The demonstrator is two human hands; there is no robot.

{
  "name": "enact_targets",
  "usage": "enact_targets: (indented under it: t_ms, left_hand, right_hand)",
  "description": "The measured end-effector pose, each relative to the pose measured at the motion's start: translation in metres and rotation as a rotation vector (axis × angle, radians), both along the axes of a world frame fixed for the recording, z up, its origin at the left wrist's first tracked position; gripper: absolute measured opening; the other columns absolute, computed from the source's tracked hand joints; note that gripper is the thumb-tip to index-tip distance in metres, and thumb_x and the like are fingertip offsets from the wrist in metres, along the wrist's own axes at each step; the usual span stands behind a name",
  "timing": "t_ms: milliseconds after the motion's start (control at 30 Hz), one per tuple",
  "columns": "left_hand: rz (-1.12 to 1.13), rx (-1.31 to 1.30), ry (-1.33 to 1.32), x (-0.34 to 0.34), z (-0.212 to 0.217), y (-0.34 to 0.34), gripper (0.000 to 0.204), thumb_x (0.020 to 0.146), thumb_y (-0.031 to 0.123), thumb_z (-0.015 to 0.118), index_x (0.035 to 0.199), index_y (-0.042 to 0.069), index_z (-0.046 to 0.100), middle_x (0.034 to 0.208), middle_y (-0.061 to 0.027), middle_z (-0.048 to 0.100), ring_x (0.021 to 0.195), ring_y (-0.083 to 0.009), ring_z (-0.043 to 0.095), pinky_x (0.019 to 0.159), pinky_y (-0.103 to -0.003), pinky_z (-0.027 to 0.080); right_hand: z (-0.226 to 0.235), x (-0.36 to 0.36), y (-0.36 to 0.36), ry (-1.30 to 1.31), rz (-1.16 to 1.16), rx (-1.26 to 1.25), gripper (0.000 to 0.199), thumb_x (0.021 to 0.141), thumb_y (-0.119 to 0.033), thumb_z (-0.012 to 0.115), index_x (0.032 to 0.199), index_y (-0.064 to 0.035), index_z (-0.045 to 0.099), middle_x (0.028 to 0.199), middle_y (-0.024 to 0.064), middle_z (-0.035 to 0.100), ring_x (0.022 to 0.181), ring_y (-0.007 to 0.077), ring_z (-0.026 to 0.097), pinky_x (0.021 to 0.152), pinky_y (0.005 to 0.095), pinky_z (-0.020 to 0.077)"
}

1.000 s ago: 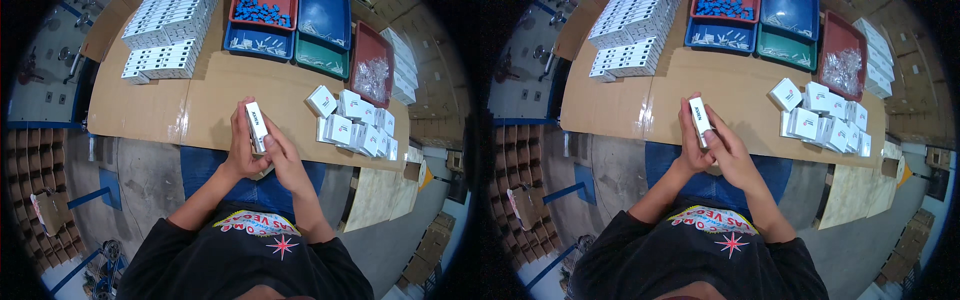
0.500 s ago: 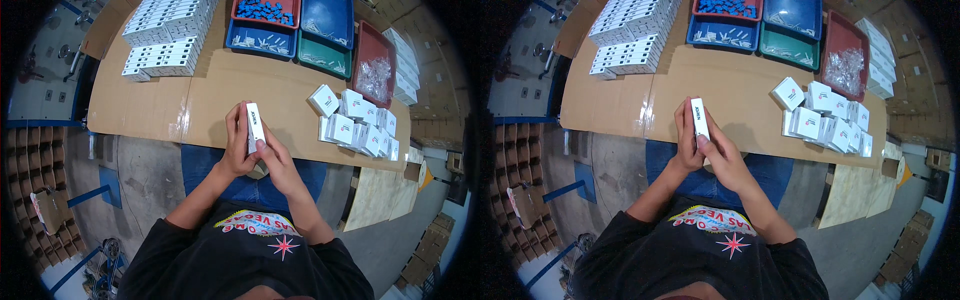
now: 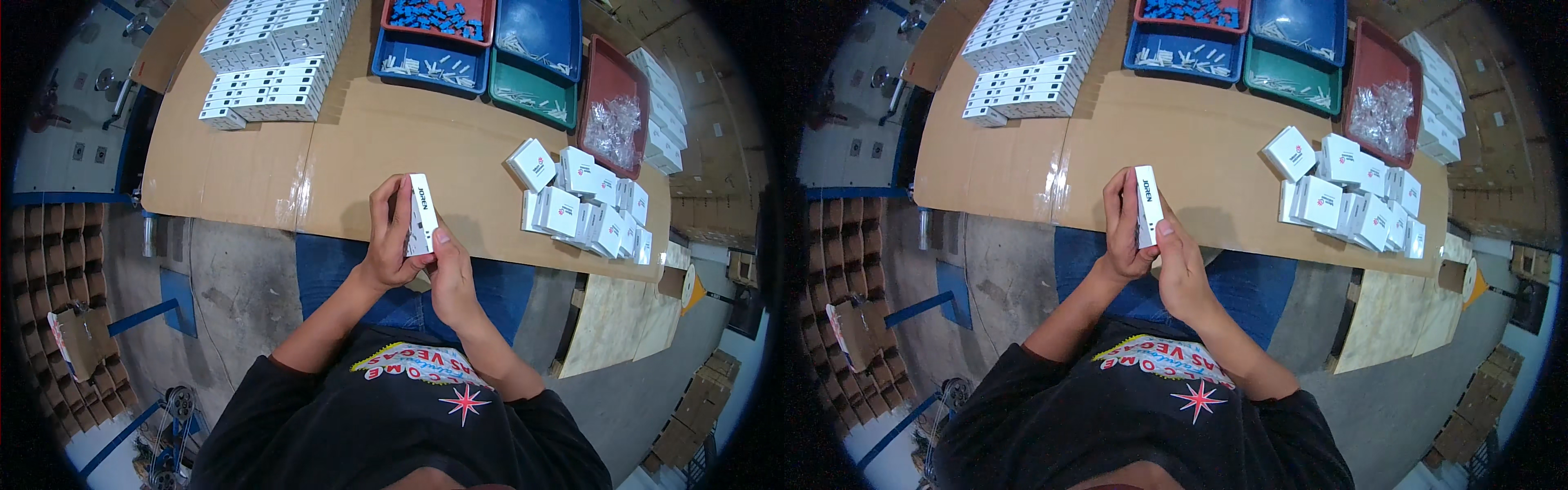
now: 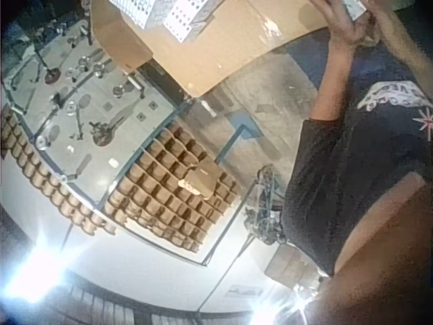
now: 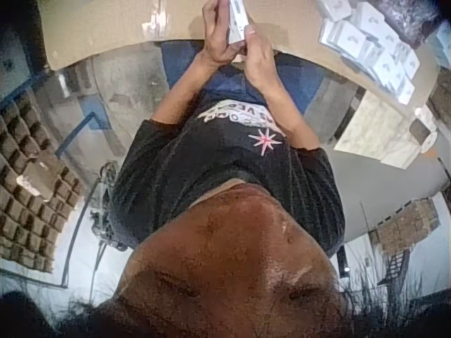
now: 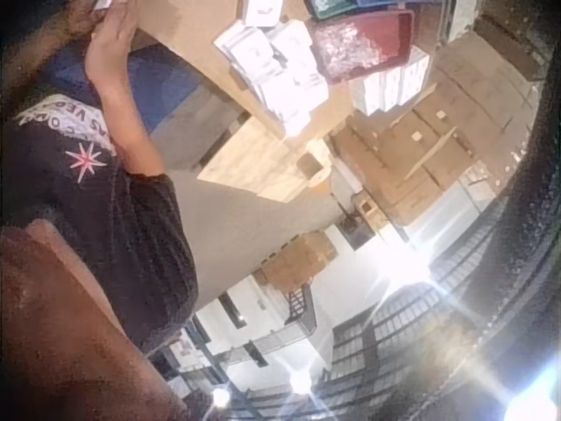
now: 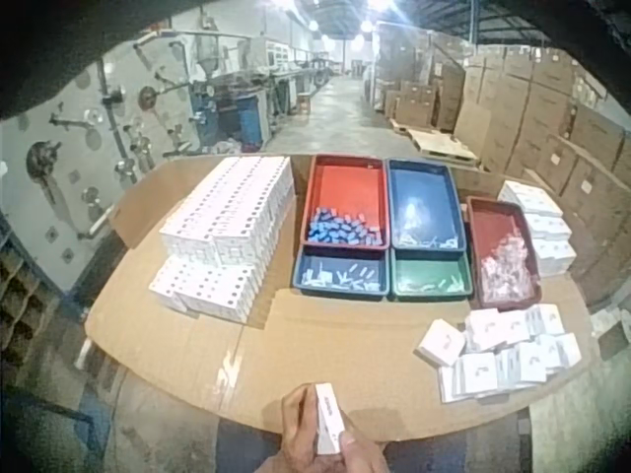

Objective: The person assembles small electronic devices by placing components into white boxes and closing them. They handle circuit boards, plastic bags, and small parts from trays, then stack the completed boxes on the table.

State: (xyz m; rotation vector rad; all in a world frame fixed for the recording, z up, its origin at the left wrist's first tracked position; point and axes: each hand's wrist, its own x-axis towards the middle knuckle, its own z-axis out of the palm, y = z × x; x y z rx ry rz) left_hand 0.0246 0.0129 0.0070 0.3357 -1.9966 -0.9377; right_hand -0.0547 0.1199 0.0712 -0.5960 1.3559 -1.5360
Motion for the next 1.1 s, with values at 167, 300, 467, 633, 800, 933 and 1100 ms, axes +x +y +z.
enact_targets:
  t_ms: [167, 300, 467, 633, 800, 933, 1100]
  left_hand:
    - [0.006, 0.035, 0.001, -0.001, -0.002, 0.004, 0.101, 0.096, 0.065, 0.055, 0.154, -0.014, 0.030, 0.147, -0.0324, 0.035, 0.134, -0.0440, 0.041, 0.113, -0.048, 0.036]
    - [-0.004, 0.268, 0.062, -0.005, 0.007, 0.005, 0.096, 0.100, 0.064, 0.048, 0.158, -0.008, 0.024, 0.149, -0.0273, 0.036, 0.134, -0.0387, 0.043, 0.113, -0.046, 0.037]
    - [-0.095, 1.208, 0.261, -0.014, 0.028, 0.007, 0.076, 0.105, 0.064, 0.035, 0.161, 0.013, 0.026, 0.146, -0.0165, 0.047, 0.125, -0.0258, 0.057, 0.102, -0.040, 0.050]
    - [-0.282, 1.685, 0.186, -0.010, 0.048, 0.004, 0.065, 0.108, 0.060, 0.031, 0.158, 0.017, 0.034, 0.141, -0.0086, 0.054, 0.120, -0.0224, 0.062, 0.100, -0.041, 0.053]
    - [-0.400, 1.743, 0.091, -0.007, 0.064, 0.015, 0.065, 0.108, 0.060, 0.036, 0.155, 0.015, 0.036, 0.140, -0.0078, 0.053, 0.124, -0.0211, 0.058, 0.106, -0.040, 0.047]
    - [-0.399, 1.795, 0.123, -0.004, 0.063, 0.024, 0.059, 0.108, 0.056, 0.039, 0.149, 0.014, 0.043, 0.134, -0.0068, 0.058, 0.122, -0.0202, 0.059, 0.104, -0.039, 0.047]
    - [-0.403, 1.752, 0.118, -0.003, 0.055, 0.027, 0.055, 0.109, 0.054, 0.040, 0.147, 0.015, 0.045, 0.132, -0.0054, 0.059, 0.122, -0.0184, 0.059, 0.102, -0.038, 0.048]
  right_hand:
    - [-0.001, -0.001, -0.001, -0.004, -0.023, 0.014, 0.059, 0.112, -0.030, 0.027, 0.154, 0.0100, 0.035, 0.151, 0.0217, 0.048, 0.140, 0.0274, 0.046, 0.117, 0.0345, 0.0320]
    - [0.010, -0.015, -0.004, 0.088, 0.091, 0.154, 0.061, 0.112, -0.041, 0.032, 0.155, 0.0018, 0.040, 0.141, 0.0198, 0.056, 0.130, 0.0253, 0.054, 0.110, 0.0354, 0.0402]
    - [0.024, -0.057, -0.002, 0.564, 0.232, 0.180, 0.062, 0.102, -0.043, 0.060, 0.154, -0.0127, 0.046, 0.128, 0.0194, 0.060, 0.121, 0.0293, 0.060, 0.100, 0.0376, 0.0485]
    - [0.016, -0.062, -0.008, 1.118, 0.228, -0.128, 0.082, 0.085, -0.042, 0.079, 0.154, -0.0116, 0.048, 0.156, 0.0179, 0.045, 0.143, 0.0379, 0.045, 0.116, 0.0493, 0.0369]
    - [-0.005, -0.077, -0.015, 1.192, 0.278, -0.259, 0.079, 0.081, -0.043, 0.081, 0.148, -0.0097, 0.053, 0.154, 0.0200, 0.045, 0.139, 0.0402, 0.049, 0.115, 0.0499, 0.0374]
    - [-0.009, -0.072, -0.012, 0.910, 0.240, -0.286, 0.078, 0.083, -0.046, 0.078, 0.145, -0.0052, 0.055, 0.147, 0.0220, 0.050, 0.130, 0.0388, 0.055, 0.108, 0.0483, 0.0448]
    - [-0.019, -0.071, -0.012, 1.010, 0.165, -0.405, 0.070, 0.087, -0.045, 0.074, 0.141, -0.0028, 0.059, 0.142, 0.0233, 0.053, 0.124, 0.0405, 0.057, 0.102, 0.0463, 0.0489]
